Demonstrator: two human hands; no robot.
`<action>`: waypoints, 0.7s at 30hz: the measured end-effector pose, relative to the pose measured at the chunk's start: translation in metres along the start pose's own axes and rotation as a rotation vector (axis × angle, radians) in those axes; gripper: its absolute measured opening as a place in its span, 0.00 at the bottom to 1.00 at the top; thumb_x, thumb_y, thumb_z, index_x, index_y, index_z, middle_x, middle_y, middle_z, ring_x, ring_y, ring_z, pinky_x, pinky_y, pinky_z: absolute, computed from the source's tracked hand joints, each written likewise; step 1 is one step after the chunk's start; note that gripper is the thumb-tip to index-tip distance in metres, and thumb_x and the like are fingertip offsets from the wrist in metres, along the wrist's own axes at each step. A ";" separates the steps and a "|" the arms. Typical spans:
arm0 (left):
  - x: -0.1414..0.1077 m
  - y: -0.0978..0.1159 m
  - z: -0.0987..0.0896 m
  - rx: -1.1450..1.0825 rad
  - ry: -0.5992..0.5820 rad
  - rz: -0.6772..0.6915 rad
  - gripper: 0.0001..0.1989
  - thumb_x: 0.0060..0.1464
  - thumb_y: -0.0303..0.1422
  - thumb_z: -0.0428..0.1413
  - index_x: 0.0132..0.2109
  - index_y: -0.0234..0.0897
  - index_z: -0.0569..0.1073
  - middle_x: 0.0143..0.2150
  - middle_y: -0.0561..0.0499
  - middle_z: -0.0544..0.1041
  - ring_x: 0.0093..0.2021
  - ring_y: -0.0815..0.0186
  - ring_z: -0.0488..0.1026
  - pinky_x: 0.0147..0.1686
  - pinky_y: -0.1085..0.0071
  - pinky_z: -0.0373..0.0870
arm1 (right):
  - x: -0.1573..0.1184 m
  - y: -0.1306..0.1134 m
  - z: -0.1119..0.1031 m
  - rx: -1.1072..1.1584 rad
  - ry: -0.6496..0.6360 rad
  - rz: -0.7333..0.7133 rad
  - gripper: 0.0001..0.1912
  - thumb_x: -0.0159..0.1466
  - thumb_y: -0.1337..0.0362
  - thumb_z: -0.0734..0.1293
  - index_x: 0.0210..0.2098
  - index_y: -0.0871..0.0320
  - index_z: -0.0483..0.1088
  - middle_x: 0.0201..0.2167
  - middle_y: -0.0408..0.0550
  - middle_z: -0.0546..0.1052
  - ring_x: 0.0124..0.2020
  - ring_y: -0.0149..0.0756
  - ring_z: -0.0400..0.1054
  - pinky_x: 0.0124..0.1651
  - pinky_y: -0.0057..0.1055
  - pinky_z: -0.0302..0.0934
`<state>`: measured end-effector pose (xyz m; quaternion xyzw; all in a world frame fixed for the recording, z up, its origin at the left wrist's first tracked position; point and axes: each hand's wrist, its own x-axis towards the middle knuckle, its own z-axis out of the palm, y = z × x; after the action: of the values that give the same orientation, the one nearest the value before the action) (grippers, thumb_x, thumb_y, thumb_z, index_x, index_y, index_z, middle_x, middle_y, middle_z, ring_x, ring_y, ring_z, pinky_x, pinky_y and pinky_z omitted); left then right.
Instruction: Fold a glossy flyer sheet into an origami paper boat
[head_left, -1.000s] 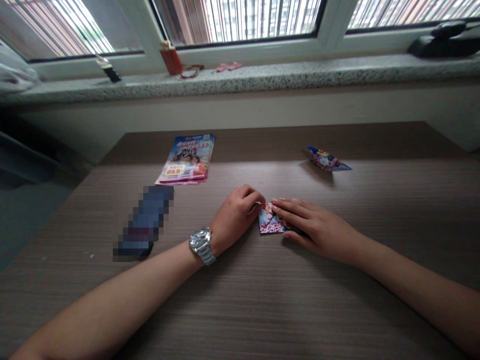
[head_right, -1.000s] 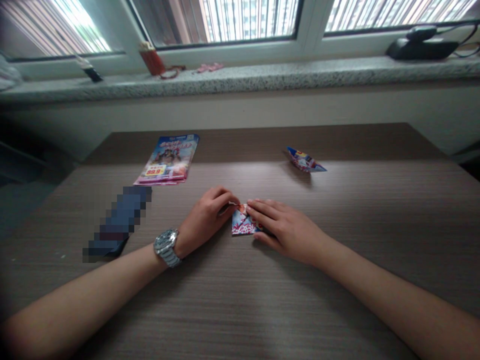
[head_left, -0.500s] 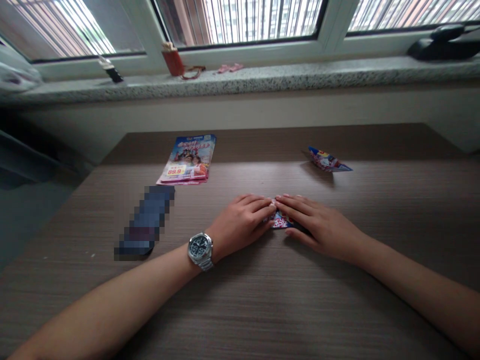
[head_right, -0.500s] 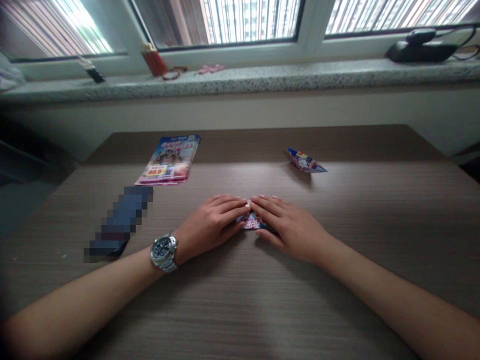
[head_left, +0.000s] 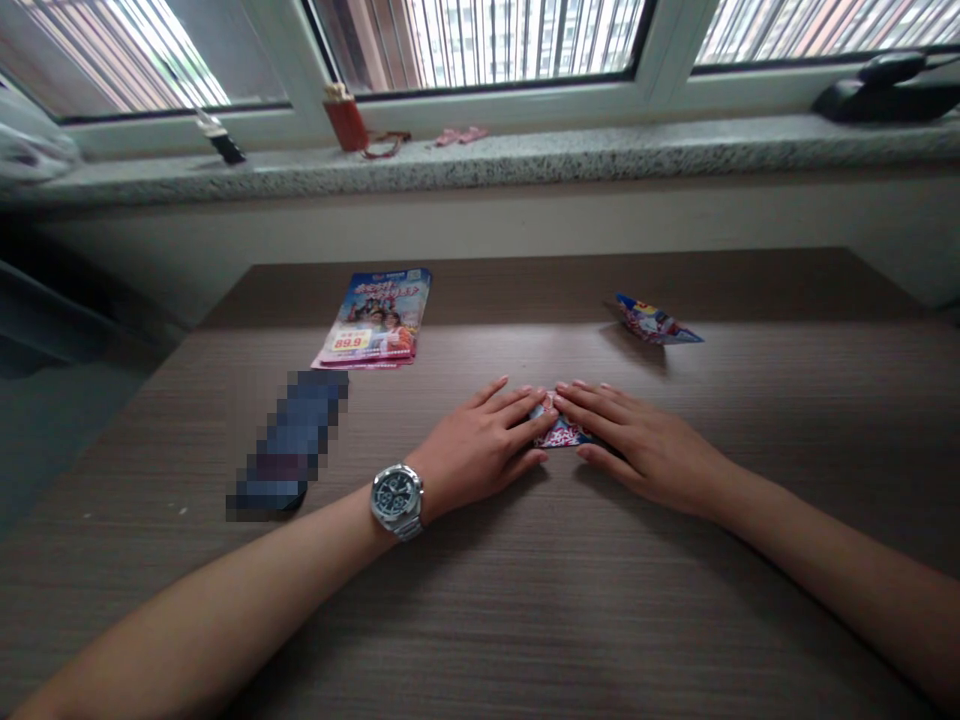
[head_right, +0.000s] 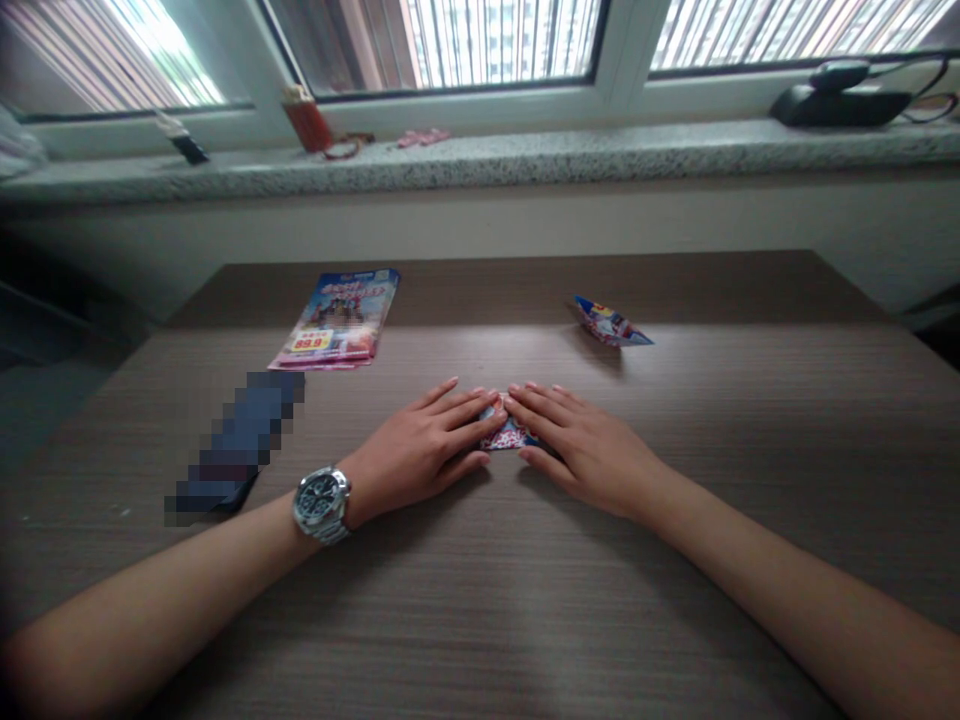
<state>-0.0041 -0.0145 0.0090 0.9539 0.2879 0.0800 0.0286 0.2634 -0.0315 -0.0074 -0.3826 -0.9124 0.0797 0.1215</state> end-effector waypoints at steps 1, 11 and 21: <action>0.000 0.001 0.000 0.003 -0.003 -0.003 0.26 0.72 0.44 0.45 0.69 0.38 0.62 0.71 0.44 0.63 0.72 0.58 0.59 0.74 0.55 0.45 | 0.000 0.000 0.000 0.001 -0.006 -0.001 0.31 0.75 0.54 0.56 0.74 0.52 0.49 0.74 0.50 0.56 0.74 0.44 0.49 0.72 0.52 0.50; -0.004 0.005 0.000 0.004 -0.024 -0.026 0.28 0.71 0.45 0.46 0.71 0.38 0.60 0.73 0.43 0.59 0.73 0.57 0.56 0.74 0.57 0.47 | -0.001 -0.001 0.001 -0.030 -0.048 0.040 0.28 0.76 0.56 0.53 0.74 0.50 0.49 0.74 0.45 0.54 0.74 0.41 0.47 0.73 0.51 0.49; -0.005 0.004 -0.002 -0.023 -0.045 -0.020 0.28 0.71 0.45 0.45 0.72 0.39 0.57 0.75 0.45 0.55 0.75 0.58 0.52 0.74 0.58 0.45 | 0.001 0.002 0.006 0.015 -0.003 0.136 0.27 0.77 0.57 0.50 0.72 0.55 0.55 0.73 0.48 0.56 0.74 0.40 0.48 0.73 0.48 0.49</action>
<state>-0.0068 -0.0207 0.0106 0.9521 0.2959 0.0613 0.0467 0.2624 -0.0300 -0.0131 -0.4426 -0.8839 0.0951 0.1173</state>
